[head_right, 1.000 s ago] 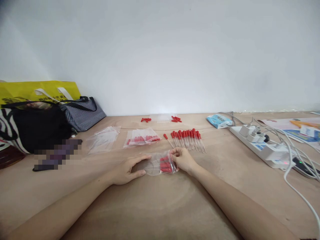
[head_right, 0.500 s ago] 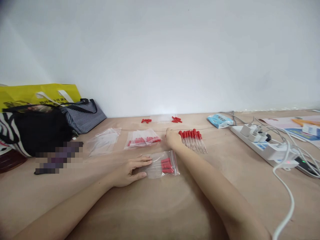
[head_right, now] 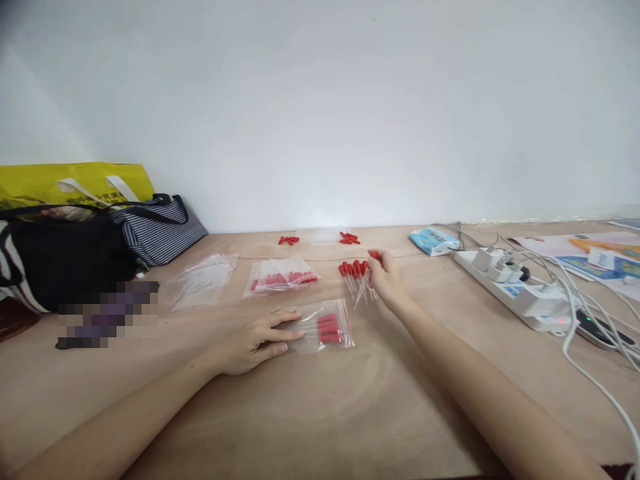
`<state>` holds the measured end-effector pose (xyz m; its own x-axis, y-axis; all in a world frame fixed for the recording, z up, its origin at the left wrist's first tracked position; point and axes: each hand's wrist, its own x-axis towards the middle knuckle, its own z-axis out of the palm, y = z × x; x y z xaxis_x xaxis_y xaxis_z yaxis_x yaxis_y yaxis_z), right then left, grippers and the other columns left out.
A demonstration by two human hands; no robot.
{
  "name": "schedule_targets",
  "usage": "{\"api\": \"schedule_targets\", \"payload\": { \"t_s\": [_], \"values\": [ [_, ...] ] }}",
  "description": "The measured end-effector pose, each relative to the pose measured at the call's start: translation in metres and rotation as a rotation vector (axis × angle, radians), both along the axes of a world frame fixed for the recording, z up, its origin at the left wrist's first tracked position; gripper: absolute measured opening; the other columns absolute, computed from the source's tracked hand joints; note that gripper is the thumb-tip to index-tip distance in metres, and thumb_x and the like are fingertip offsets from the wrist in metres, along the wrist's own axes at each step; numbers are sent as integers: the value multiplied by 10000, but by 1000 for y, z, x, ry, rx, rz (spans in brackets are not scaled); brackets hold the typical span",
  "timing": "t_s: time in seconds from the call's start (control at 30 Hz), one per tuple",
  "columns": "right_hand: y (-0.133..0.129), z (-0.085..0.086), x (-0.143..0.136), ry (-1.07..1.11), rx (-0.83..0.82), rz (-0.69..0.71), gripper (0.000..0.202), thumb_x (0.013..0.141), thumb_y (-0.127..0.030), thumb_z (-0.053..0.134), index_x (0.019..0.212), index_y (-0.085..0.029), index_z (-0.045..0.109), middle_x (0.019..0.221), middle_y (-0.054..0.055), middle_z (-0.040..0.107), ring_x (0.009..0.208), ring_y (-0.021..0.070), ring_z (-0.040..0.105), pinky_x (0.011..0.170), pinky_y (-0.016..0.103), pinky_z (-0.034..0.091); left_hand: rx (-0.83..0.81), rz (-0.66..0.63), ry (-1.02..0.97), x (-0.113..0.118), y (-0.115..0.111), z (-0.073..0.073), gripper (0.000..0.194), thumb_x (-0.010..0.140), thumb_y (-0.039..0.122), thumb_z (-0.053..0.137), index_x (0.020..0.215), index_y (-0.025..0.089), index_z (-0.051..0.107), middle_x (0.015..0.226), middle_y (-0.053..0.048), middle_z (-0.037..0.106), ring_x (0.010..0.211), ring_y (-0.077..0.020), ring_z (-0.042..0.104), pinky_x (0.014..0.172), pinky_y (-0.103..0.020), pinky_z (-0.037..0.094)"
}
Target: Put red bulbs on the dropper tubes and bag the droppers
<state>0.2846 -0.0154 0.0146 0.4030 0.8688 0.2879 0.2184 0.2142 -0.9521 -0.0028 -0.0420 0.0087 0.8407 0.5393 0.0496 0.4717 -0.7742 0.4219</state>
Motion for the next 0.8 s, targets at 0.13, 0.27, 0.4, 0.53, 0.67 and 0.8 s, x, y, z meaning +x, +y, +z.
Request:
{"api": "schedule_targets", "payload": {
  "t_s": [0.13,0.27,0.4,0.53,0.67,0.8],
  "values": [
    [-21,-22,5,375,-18,-67,184,664,-258,484,838,-201,470,537,-82,427,384,59,389,376,181,339,-9,59,-39,1,-3,2,431,853,312,448,1275,314,365,1341,-10,374,1229,-213,329,1020,-416,262],
    [-26,-29,-4,521,-43,-119,155,654,-211,491,805,-204,455,582,-71,454,406,51,427,392,178,401,-34,125,-59,1,-6,5,528,831,340,474,1316,254,283,1354,-37,354,1220,-212,344,1010,-399,294],
    [-28,-29,-14,576,-84,-96,144,668,-172,490,799,-209,441,589,-63,461,444,60,473,426,182,449,-41,127,-55,1,-6,4,517,833,343,469,1309,253,287,1355,-34,352,1227,-213,336,1014,-400,292],
    [-34,-29,-26,645,-91,-29,144,678,-146,485,789,-215,424,602,-55,476,497,76,537,486,206,494,-54,132,-49,1,-5,4,544,832,345,468,1322,251,251,1342,-34,373,1230,-211,331,1019,-405,284],
    [-42,-28,-37,662,-134,77,169,665,-154,533,764,-215,411,613,-48,510,542,95,580,537,233,520,-55,135,-43,1,-6,5,547,829,349,471,1321,245,256,1339,-39,378,1235,-218,323,1020,-415,276],
    [-48,-26,-39,542,-203,204,249,625,-201,621,775,-209,422,613,-54,546,456,84,553,425,204,480,-58,136,-60,2,-8,7,547,825,348,478,1318,250,263,1332,-36,387,1226,-222,336,1014,-415,287]
  ]
}}
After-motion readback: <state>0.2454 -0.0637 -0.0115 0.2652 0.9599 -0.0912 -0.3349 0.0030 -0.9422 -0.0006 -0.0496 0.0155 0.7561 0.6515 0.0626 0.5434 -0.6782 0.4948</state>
